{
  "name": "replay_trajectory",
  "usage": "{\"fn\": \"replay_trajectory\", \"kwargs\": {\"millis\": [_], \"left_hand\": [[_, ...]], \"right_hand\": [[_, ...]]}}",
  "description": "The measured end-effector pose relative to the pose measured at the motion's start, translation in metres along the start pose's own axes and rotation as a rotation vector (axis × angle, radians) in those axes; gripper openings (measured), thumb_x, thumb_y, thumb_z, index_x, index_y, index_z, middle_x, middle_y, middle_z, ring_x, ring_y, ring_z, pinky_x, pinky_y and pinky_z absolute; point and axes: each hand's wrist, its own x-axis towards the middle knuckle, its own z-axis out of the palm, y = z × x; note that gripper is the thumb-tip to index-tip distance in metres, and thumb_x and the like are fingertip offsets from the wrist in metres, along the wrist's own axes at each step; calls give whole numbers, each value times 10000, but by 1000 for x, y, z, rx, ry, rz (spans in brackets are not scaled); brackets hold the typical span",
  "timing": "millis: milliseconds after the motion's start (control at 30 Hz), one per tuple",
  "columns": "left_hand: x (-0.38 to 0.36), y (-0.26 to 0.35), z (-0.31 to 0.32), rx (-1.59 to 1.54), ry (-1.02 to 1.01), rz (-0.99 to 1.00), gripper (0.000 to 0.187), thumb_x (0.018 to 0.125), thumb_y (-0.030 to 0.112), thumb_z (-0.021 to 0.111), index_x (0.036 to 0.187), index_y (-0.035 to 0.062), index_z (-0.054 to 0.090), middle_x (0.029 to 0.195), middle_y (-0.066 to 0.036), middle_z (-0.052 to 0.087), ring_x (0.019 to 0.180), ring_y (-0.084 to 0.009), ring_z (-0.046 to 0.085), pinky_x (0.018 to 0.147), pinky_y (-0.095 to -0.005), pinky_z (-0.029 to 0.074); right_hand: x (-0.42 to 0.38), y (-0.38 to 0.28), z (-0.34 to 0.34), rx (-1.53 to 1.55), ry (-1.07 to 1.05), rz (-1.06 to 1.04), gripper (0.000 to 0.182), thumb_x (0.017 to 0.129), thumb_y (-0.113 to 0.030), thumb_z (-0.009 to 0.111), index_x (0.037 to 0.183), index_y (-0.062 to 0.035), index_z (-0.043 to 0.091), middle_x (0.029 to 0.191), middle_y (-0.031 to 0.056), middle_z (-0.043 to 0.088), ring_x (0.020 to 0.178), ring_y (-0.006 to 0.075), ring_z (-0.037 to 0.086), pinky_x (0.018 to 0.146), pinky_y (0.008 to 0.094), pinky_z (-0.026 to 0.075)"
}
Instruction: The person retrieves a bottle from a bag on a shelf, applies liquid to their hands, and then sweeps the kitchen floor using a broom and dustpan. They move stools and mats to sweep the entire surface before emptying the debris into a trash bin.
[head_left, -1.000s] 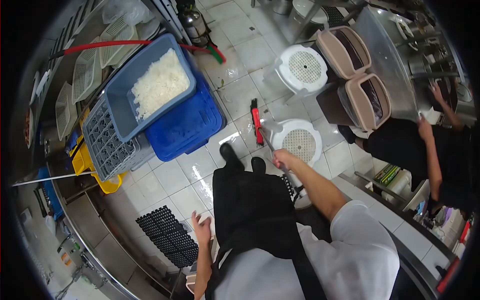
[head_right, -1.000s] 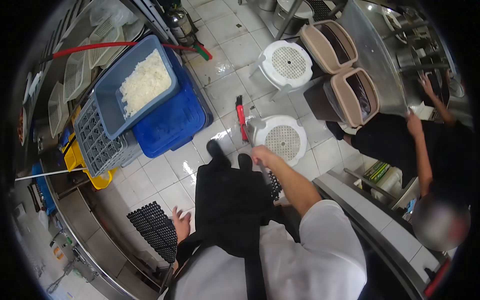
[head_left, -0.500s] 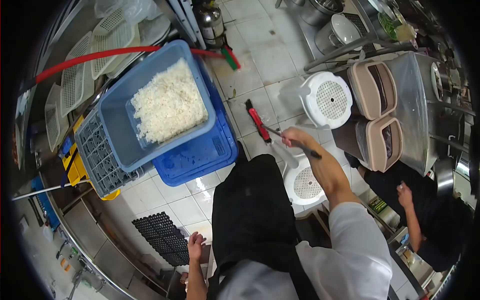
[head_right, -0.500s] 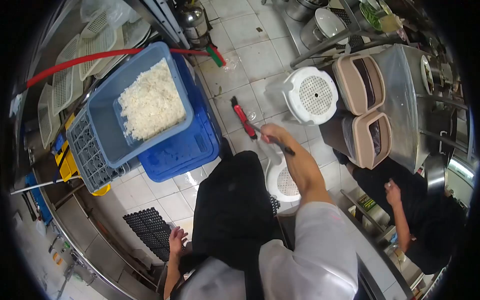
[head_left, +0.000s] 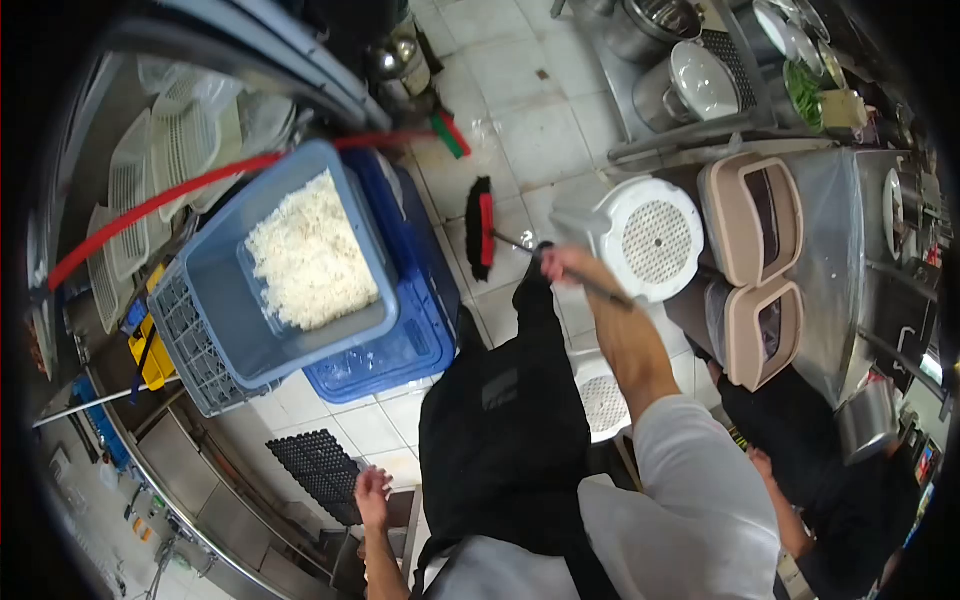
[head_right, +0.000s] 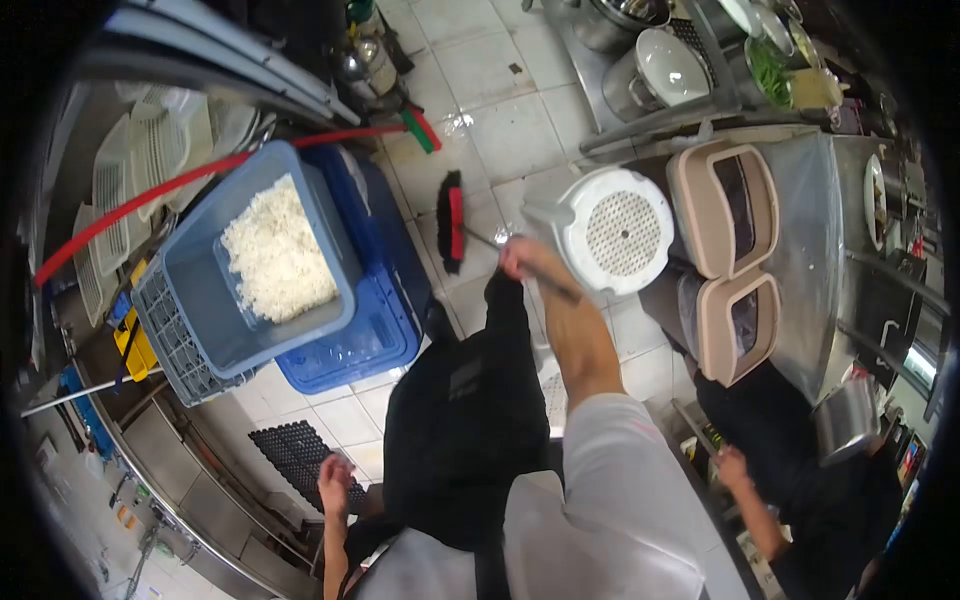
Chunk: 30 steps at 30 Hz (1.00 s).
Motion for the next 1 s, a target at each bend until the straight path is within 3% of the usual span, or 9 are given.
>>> {"fn": "replay_trajectory", "kwargs": {"millis": [100, 167, 300, 367, 533, 633, 733, 867, 1000], "left_hand": [[-13, 8, 54, 111, -103, -160, 366, 890, 139, 589, 1239, 32, 557, 1013, -75, 663, 892, -169, 643, 703, -275, 500], [-6, 4, 96, 280, -222, -89, 337, 898, 110, 563, 1223, 21, 565, 1004, -83, 664, 916, -165, 633, 767, -280, 502], [-10, 73, 182, 472, -362, 88, 314, 909, 75, 551, 1217, 14, 561, 1004, -89, 666, 934, -159, 623, 803, -283, 496], [-15, 116, 196, 411, -265, 104, 316, 928, 110, 548, 1232, 25, 552, 1037, -96, 665, 935, -164, 628, 801, -294, 497], [-21, 164, 212, 198, -211, -28, 297, 958, 125, 519, 1239, 33, 545, 1059, -112, 660, 901, -171, 636, 772, -300, 501], [5, 149, 211, 367, -298, 19, 282, 966, 131, 513, 1219, 16, 559, 1010, -115, 669, 914, -166, 630, 780, -295, 497], [10, 174, 228, 392, -283, 47, 244, 981, 114, 486, 1156, -10, 602, 994, -104, 675, 933, -159, 620, 824, -283, 486], [40, 220, 234, 332, -330, 66, 233, 994, 104, 466, 1128, 8, 630, 1023, -89, 675, 952, -161, 616, 874, -287, 476], [106, 265, 213, 417, -337, 165, 248, 970, 168, 548, 1170, 38, 611, 1023, -83, 675, 916, -156, 624, 805, -298, 498]], "right_hand": [[-20, -20, 213, -13, 925, 181, 231, 913, -198, 538, 711, -87, 522, 621, 35, 529, 433, 152, 472, 418, 284, 377], [-10, -13, 201, -91, 887, 123, 247, 932, -240, 519, 729, -103, 480, 579, 56, 488, 372, 114, 394, 304, 266, 259], [4, -51, 121, -9, 839, 292, 328, 950, -296, 513, 699, -90, 470, 508, 3, 419, 336, 108, 367, 299, 265, 273], [-35, -50, 66, -106, 657, 18, 342, 959, -299, 506, 694, -87, 462, 505, -5, 399, 348, 94, 381, 304, 240, 282], [-86, -138, 177, 318, 1167, 101, 342, 988, -268, 475, 713, -66, 443, 509, -10, 393, 353, 81, 362, 295, 215, 291], [-88, -170, 148, 571, 657, -197, 331, 972, -309, 530, 755, -66, 471, 528, 1, 393, 368, 92, 381, 313, 238, 326], [-34, -295, 191, 379, 780, -197, 393, 963, -391, 545, 839, -19, 558, 547, 54, 544, 386, 132, 467, 363, 264, 410], [47, -380, 121, -793, 1108, 95, 422, 974, -394, 477, 1006, 26, 482, 824, 207, 639, 358, 184, 459, 345, 349, 371], [92, -450, 85, -566, 1222, -16, 404, 935, -288, 442, 697, 19, 555, 521, 149, 548, 368, 260, 508, 374, 406, 410]]}}
